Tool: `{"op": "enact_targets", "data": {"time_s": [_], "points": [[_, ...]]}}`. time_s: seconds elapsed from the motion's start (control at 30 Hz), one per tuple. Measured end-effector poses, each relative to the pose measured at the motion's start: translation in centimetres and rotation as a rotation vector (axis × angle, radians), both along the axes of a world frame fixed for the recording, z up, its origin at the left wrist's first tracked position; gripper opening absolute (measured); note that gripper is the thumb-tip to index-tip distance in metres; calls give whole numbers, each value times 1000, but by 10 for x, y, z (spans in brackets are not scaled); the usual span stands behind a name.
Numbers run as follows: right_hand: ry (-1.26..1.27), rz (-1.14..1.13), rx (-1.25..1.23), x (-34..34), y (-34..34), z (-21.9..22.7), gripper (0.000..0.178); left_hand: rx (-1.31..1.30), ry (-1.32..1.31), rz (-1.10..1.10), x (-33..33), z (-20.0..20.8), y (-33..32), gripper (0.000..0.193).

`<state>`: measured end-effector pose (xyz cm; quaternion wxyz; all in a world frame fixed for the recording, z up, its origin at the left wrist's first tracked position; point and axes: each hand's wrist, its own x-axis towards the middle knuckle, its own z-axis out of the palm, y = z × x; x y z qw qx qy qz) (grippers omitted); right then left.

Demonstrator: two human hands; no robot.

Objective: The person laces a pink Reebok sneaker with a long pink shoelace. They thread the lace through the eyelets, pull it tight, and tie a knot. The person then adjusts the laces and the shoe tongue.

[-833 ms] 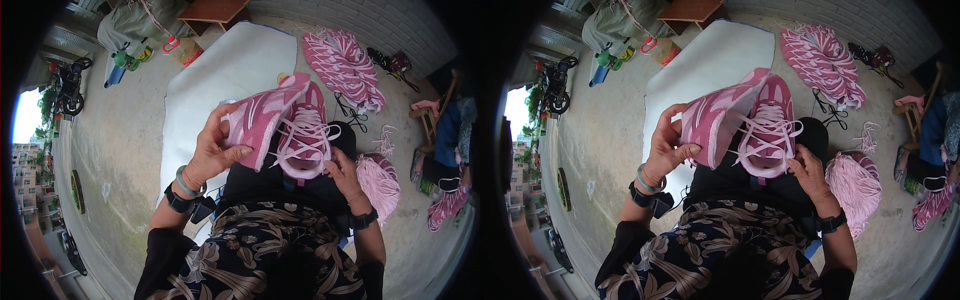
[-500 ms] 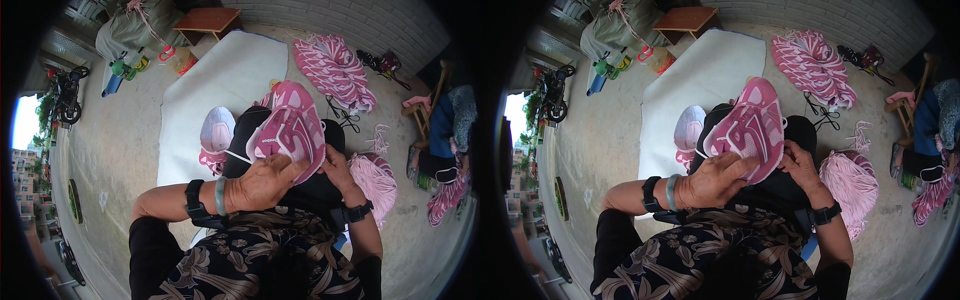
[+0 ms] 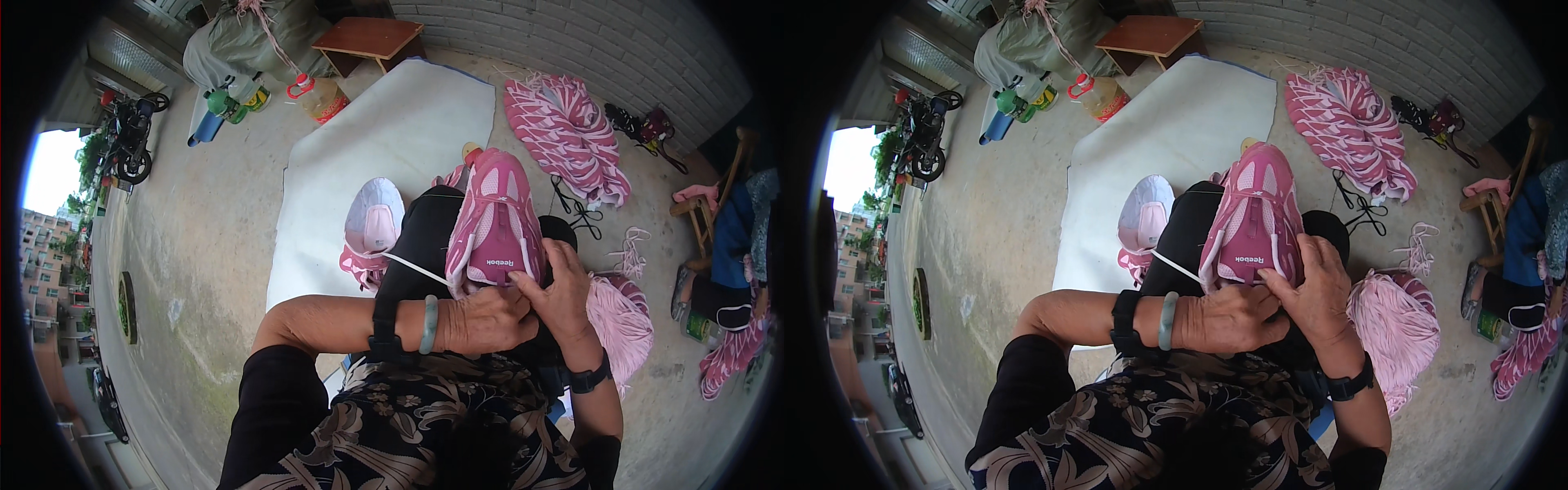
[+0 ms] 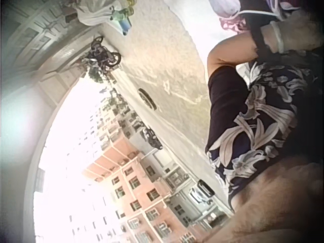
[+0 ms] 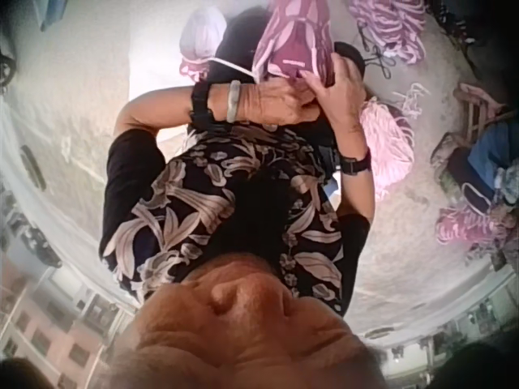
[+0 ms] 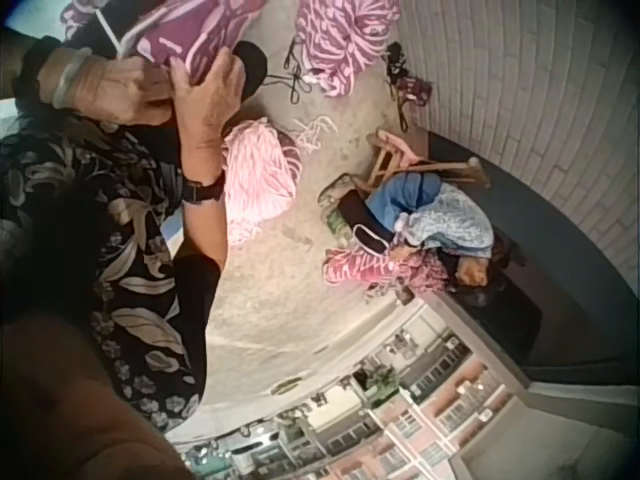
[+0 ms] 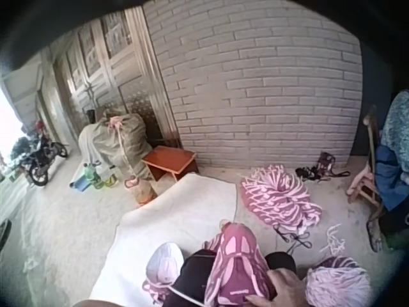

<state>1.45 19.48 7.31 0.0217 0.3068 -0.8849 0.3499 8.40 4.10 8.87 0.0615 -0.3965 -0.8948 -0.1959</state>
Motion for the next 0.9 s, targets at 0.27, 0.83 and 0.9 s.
{"op": "enact_targets", "data": {"time_s": [0.27, 0.83, 0.9], "points": [[228, 27, 78, 9, -4, -13, 46, 238, 24, 653, -79, -72, -105, 37], [481, 169, 280, 7, -3, 11, 43, 740, -898, 387, -176, 41, -142, 26], [500, 221, 304, 9, -4, 20, 45, 666, -838, 376, -208, 48, -127, 26]]}}
